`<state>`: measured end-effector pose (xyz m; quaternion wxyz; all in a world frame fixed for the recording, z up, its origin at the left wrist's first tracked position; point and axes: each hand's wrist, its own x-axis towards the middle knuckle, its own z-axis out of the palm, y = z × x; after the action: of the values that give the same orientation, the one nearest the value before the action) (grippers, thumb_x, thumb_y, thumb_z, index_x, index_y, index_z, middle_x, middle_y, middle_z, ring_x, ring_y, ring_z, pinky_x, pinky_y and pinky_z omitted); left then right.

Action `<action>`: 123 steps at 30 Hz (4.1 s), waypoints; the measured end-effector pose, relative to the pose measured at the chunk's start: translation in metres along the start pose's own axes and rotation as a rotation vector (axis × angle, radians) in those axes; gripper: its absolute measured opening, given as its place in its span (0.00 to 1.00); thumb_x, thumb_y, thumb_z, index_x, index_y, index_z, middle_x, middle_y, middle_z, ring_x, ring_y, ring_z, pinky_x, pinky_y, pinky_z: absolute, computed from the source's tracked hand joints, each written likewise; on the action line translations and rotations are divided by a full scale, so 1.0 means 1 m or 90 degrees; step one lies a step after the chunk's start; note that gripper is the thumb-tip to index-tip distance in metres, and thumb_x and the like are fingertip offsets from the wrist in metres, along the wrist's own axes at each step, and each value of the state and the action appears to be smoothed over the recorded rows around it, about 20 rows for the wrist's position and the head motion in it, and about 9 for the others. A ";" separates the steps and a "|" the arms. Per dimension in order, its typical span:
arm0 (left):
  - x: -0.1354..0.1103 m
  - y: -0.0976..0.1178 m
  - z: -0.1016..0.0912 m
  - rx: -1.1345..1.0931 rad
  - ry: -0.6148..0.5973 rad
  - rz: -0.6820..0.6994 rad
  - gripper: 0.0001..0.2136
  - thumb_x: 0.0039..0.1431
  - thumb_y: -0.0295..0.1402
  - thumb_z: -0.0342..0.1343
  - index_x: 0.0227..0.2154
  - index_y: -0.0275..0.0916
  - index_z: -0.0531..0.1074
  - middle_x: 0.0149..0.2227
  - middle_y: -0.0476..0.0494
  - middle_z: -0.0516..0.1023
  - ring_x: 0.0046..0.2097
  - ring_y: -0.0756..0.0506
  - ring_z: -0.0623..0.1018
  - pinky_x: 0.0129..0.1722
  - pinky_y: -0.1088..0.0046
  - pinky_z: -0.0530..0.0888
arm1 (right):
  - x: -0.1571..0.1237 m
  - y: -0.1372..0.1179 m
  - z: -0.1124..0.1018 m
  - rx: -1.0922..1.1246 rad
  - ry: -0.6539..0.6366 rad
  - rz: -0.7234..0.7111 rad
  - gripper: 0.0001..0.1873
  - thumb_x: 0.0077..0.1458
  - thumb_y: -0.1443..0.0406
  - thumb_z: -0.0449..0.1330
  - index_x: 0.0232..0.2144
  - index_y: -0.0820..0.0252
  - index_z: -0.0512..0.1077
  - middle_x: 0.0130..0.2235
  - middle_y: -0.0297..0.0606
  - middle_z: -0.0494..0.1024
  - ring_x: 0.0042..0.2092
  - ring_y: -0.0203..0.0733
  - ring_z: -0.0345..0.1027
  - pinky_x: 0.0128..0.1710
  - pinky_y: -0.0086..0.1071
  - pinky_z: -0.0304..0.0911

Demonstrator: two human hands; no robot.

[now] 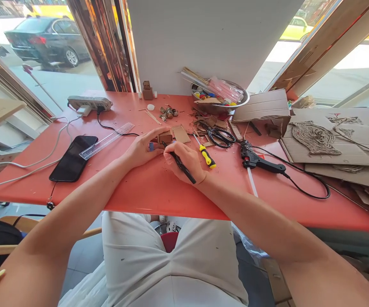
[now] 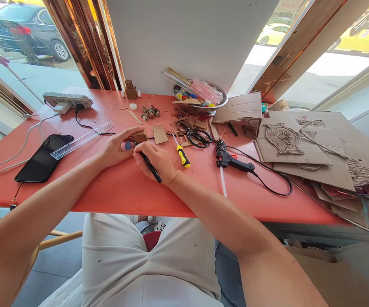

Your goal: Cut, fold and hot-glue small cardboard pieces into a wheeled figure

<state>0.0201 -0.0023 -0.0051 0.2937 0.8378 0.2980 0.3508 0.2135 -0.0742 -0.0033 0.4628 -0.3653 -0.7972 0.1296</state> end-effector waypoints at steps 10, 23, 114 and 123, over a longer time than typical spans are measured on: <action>0.000 0.002 0.000 -0.011 0.000 0.002 0.29 0.62 0.44 0.62 0.63 0.39 0.73 0.58 0.37 0.84 0.55 0.41 0.85 0.55 0.67 0.82 | 0.003 0.002 0.003 -0.006 0.019 0.006 0.11 0.70 0.57 0.49 0.33 0.48 0.62 0.36 0.39 0.80 0.40 0.43 0.75 0.44 0.36 0.73; 0.000 0.002 0.000 -0.009 0.002 0.005 0.28 0.63 0.45 0.61 0.64 0.39 0.73 0.59 0.37 0.84 0.55 0.42 0.85 0.57 0.66 0.82 | 0.003 0.006 0.005 -0.035 0.003 0.015 0.09 0.69 0.60 0.51 0.34 0.49 0.64 0.37 0.38 0.80 0.40 0.43 0.75 0.45 0.35 0.73; 0.005 -0.001 0.004 0.021 0.004 0.014 0.31 0.61 0.44 0.61 0.66 0.41 0.72 0.58 0.40 0.84 0.56 0.40 0.83 0.59 0.62 0.80 | 0.001 0.005 0.000 -0.078 -0.003 0.007 0.08 0.71 0.61 0.51 0.36 0.50 0.64 0.38 0.37 0.78 0.42 0.44 0.74 0.47 0.38 0.73; 0.005 0.000 0.003 0.003 0.002 -0.011 0.32 0.60 0.45 0.62 0.66 0.41 0.72 0.55 0.42 0.85 0.53 0.42 0.84 0.57 0.65 0.81 | 0.003 0.004 0.001 -0.074 -0.003 0.011 0.08 0.70 0.61 0.50 0.35 0.50 0.64 0.37 0.37 0.79 0.42 0.43 0.75 0.47 0.37 0.74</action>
<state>0.0255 0.0005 -0.0048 0.2943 0.8354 0.3066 0.3486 0.2131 -0.0689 -0.0039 0.4379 -0.3983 -0.8012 0.0876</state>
